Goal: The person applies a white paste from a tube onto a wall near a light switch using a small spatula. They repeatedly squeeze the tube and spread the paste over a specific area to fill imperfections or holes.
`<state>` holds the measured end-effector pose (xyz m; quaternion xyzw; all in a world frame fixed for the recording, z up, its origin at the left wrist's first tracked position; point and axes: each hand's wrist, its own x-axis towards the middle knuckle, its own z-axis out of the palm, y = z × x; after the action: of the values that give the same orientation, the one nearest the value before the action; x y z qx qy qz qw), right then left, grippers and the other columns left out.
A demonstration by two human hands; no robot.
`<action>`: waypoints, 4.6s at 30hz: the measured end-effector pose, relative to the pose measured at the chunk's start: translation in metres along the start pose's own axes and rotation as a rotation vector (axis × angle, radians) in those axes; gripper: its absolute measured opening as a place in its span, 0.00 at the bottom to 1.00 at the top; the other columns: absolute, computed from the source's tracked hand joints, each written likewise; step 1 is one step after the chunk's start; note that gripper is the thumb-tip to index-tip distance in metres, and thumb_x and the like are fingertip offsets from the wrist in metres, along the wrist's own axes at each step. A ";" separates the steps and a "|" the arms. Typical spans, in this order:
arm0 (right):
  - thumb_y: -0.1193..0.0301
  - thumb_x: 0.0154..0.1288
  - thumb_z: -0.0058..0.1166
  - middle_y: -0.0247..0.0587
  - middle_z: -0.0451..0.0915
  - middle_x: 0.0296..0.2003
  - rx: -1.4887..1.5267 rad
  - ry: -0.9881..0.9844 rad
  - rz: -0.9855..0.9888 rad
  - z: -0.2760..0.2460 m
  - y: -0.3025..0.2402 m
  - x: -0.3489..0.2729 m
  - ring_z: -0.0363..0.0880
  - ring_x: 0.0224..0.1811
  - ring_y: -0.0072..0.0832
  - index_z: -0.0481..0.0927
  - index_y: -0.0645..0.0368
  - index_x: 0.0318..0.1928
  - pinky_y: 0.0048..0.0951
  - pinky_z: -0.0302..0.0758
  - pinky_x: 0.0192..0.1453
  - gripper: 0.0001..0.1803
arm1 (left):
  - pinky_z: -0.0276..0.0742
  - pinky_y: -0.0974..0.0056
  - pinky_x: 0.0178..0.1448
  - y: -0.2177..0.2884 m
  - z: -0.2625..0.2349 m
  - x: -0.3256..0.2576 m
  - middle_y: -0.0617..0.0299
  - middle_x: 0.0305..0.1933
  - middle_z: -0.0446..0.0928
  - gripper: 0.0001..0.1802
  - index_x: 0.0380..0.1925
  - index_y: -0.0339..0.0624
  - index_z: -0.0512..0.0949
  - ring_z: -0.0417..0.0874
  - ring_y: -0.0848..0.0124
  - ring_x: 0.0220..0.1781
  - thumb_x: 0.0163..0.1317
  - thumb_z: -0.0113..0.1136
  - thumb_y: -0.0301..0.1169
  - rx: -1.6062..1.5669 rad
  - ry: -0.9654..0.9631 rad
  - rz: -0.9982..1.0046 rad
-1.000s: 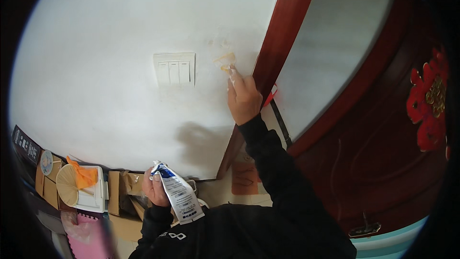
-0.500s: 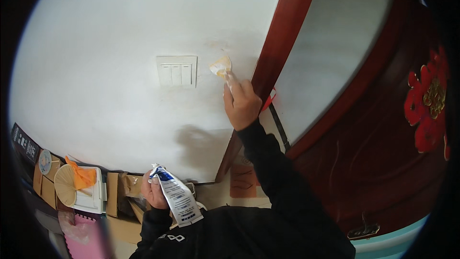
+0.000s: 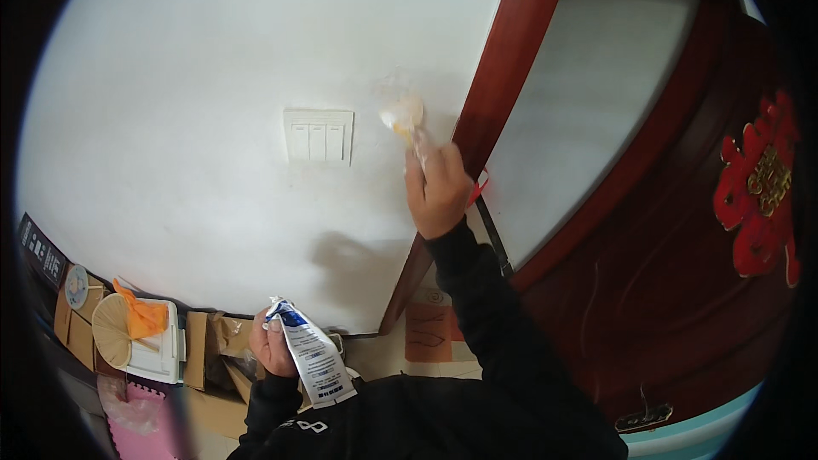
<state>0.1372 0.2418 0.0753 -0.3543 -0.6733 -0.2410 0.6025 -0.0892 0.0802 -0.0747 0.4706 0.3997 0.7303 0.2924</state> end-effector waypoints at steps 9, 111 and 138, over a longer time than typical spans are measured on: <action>0.74 0.58 0.56 0.43 0.72 0.30 -0.135 -0.166 0.151 -0.010 -0.016 0.002 0.77 0.26 0.39 0.77 0.59 0.50 0.33 0.74 0.26 0.17 | 0.73 0.69 0.39 -0.006 -0.005 0.000 0.56 0.33 0.77 0.17 0.42 0.29 0.73 0.76 0.74 0.32 0.68 0.45 0.35 -0.015 -0.012 -0.011; 0.79 0.56 0.58 0.43 0.73 0.28 0.094 -0.003 0.044 0.046 -0.007 -0.032 0.76 0.25 0.37 0.77 0.62 0.49 0.32 0.73 0.26 0.18 | 0.74 0.69 0.39 -0.001 -0.010 0.002 0.56 0.33 0.77 0.19 0.42 0.28 0.73 0.77 0.73 0.33 0.67 0.45 0.37 0.058 -0.081 -0.016; 0.77 0.56 0.57 0.42 0.73 0.28 -0.028 -0.272 0.183 0.017 0.029 -0.180 0.76 0.26 0.38 0.78 0.61 0.49 0.35 0.74 0.27 0.18 | 0.72 0.71 0.37 0.002 -0.014 0.006 0.58 0.34 0.76 0.18 0.43 0.30 0.73 0.75 0.75 0.32 0.69 0.43 0.36 0.194 -0.113 0.055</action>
<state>0.1529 0.2393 -0.1070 -0.4519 -0.7101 -0.1442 0.5203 -0.1049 0.0796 -0.0730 0.5480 0.4384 0.6680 0.2475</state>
